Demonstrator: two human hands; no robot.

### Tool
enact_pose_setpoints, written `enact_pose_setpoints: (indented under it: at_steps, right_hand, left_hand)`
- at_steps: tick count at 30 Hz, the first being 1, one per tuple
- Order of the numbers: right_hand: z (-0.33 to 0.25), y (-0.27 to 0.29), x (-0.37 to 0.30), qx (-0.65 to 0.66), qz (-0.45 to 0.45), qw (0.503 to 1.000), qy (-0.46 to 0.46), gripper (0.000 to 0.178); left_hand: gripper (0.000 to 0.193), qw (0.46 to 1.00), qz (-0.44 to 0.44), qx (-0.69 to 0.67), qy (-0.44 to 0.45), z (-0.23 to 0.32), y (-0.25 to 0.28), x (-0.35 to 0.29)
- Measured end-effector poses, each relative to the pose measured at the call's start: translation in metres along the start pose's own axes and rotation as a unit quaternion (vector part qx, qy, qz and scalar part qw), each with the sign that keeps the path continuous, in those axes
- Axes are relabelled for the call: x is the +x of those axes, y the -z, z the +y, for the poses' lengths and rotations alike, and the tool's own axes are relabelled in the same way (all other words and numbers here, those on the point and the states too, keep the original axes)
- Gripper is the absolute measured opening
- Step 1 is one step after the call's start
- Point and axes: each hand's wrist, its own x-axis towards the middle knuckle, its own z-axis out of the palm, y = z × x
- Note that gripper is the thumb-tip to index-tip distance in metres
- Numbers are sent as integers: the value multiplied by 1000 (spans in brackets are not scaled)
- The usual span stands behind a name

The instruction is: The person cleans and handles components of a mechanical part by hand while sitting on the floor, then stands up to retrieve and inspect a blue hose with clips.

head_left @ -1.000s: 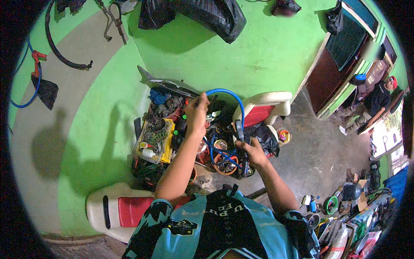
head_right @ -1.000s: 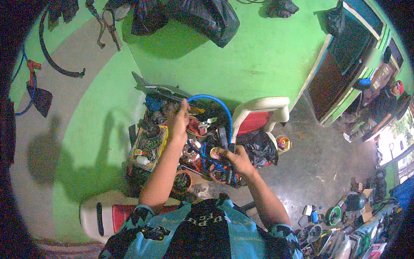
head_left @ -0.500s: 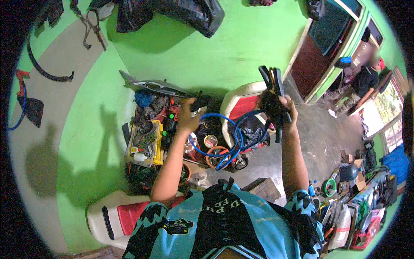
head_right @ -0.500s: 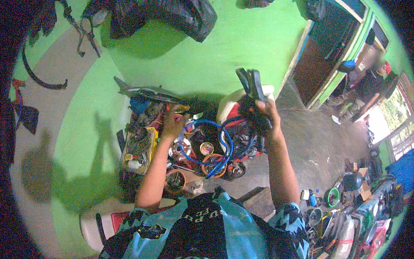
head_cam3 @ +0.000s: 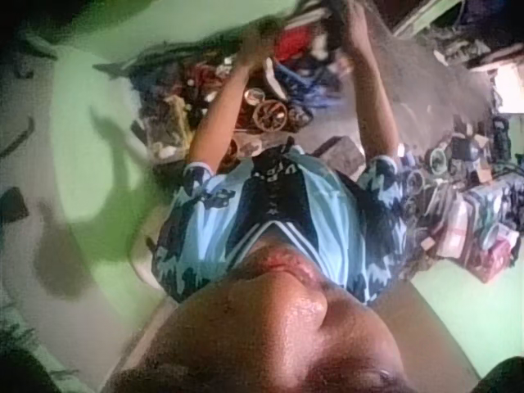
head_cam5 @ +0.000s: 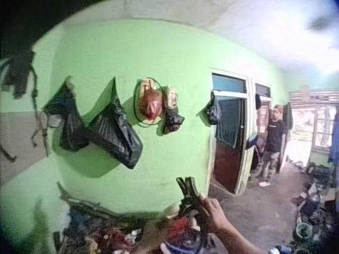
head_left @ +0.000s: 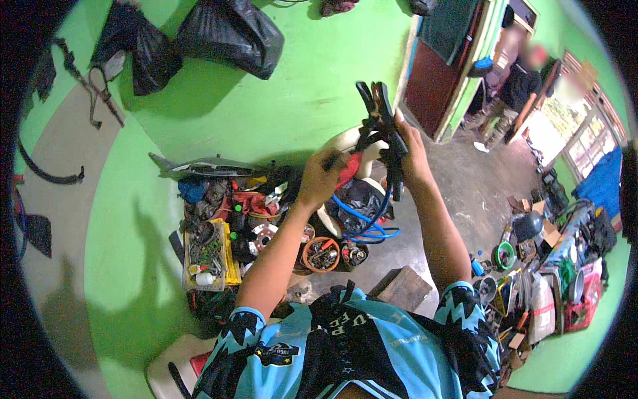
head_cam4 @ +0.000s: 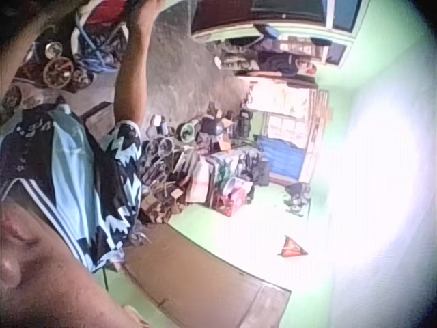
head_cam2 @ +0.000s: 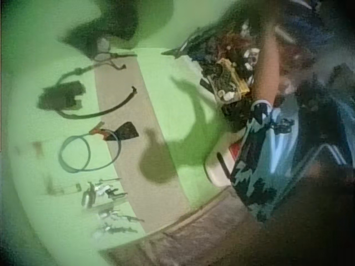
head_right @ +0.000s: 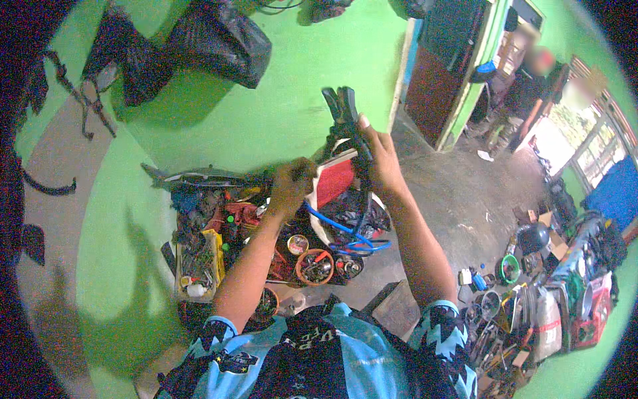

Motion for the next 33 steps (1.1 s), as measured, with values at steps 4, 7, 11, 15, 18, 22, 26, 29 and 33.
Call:
enact_pose_setpoints:
  at_steps: [4, 7, 11, 15, 18, 22, 26, 29, 33]
  right_hand:
    - [3, 57, 3, 10, 217, 976, -27, 50]
    - [2, 105, -8, 12, 225, 974, -35, 44]
    - [-1, 191, -23, -8, 256, 967, 8, 31]
    - [-28, 236, -40, -28, 298, 950, 84, 35]
    - [-33, 290, -48, -164, 365, 908, 123, 32]
    - [-11, 377, -52, -150, 479, 848, 168, 27]
    - [-5, 433, -48, -544, 509, 609, 272, 30]
    - [-18, 468, -62, -405, 569, 684, 213, 29]
    - [-27, 453, -54, -377, 552, 705, 236, 34]
  left_hand:
    - [39, 984, 107, -112, -90, 2, -6, 13]
    - [39, 977, 153, -125, -86, -6, 26, 26]
    - [37, 945, 257, -180, -87, -25, 95, 36]
    - [33, 905, 368, -182, -110, -32, 196, 24]
    - [32, 863, 471, -143, -112, -37, 264, 5]
    - [34, 793, 585, -120, -119, -46, 337, -29]
    - [36, 785, 579, -162, -151, -56, 400, -66]
    - [38, 713, 653, -224, -121, -40, 442, -94]
    - [37, 720, 637, -234, -142, -15, 445, -99]
